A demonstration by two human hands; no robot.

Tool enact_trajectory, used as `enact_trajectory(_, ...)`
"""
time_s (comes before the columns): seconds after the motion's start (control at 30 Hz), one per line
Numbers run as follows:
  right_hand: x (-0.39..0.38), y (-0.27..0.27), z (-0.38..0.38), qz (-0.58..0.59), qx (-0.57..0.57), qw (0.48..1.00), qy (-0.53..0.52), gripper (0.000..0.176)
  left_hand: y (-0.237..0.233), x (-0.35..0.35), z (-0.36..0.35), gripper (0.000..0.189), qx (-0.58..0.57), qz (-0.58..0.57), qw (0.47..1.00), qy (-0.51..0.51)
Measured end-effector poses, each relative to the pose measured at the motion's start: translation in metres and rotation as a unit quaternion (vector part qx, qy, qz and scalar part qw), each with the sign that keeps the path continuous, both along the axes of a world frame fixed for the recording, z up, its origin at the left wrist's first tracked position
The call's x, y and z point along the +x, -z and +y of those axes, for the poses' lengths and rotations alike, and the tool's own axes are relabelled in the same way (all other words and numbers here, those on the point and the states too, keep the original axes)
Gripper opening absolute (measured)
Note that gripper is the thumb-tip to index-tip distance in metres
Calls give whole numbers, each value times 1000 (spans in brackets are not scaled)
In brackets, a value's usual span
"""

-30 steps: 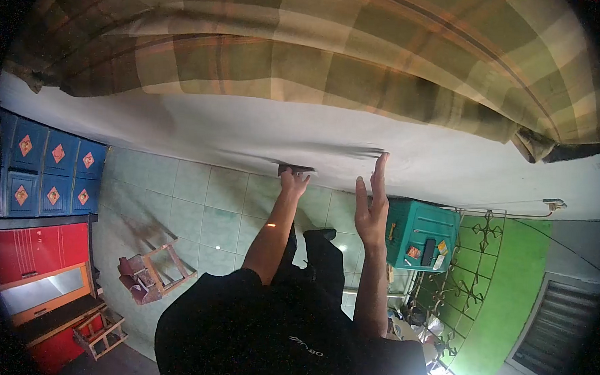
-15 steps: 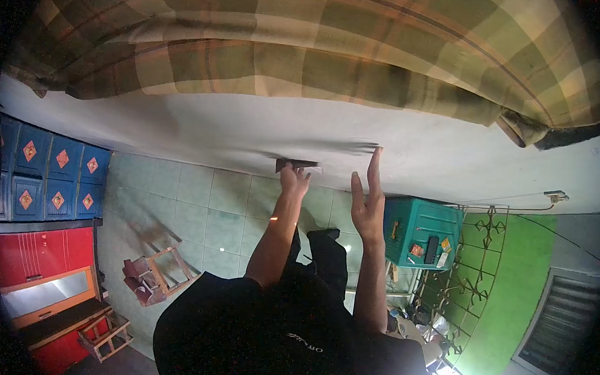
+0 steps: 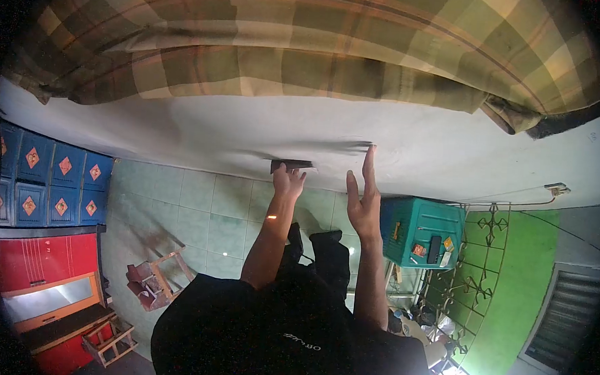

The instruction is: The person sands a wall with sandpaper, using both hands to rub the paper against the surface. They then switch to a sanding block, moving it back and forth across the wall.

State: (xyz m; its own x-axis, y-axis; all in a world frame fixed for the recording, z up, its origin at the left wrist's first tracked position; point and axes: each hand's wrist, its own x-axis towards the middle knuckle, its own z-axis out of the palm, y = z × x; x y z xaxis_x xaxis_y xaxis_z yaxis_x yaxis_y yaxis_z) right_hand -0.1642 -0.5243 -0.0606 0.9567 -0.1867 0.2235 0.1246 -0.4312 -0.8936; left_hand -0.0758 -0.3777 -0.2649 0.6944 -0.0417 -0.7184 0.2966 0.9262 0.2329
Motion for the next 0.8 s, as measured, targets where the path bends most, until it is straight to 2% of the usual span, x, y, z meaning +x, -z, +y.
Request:
enact_trajectory(0.13, -1, 2, 4, 7, -6, 1000, 11, 64, -60, -19, -9, 44, -4, -63, 998, 21)
enact_trajectory(0.27, -1, 4, 1, -1, 6, 1000, 9, 63, -15, 2, -10, 45, 44, 36, 998, -2)
enact_trajectory(0.3, -1, 4, 0, -2, 7, 1000, 9, 63, 5, 4, -4, 47, 26, 19, 999, 10)
enact_trajectory(0.4, 0, 1, -5, -7, 17, 1000, 4, 63, 13, 2, 3, 45, 14, -8, 999, 32)
enact_trajectory(0.5, -3, 4, -8, -11, 19, 1000, 6, 63, -42, -12, -6, 44, 13, -25, 999, 27)
enact_trajectory(0.53, -2, 5, -8, -22, 22, 1000, 0, 62, -48, -15, -8, 44, 4, -49, 999, 22)
enact_trajectory(0.57, -1, 5, -8, -35, 25, 999, -7, 62, -54, -12, -10, 44, 12, -24, 1000, 9)
enact_trajectory(0.67, -4, -4, -7, -13, 37, 999, 1, 61, -26, -3, -17, 47, 75, -14, 997, 17)
enact_trajectory(0.8, -9, -3, -17, -22, 43, 999, 4, 60, 33, 6, -1, 44, 59, 23, 997, 32)
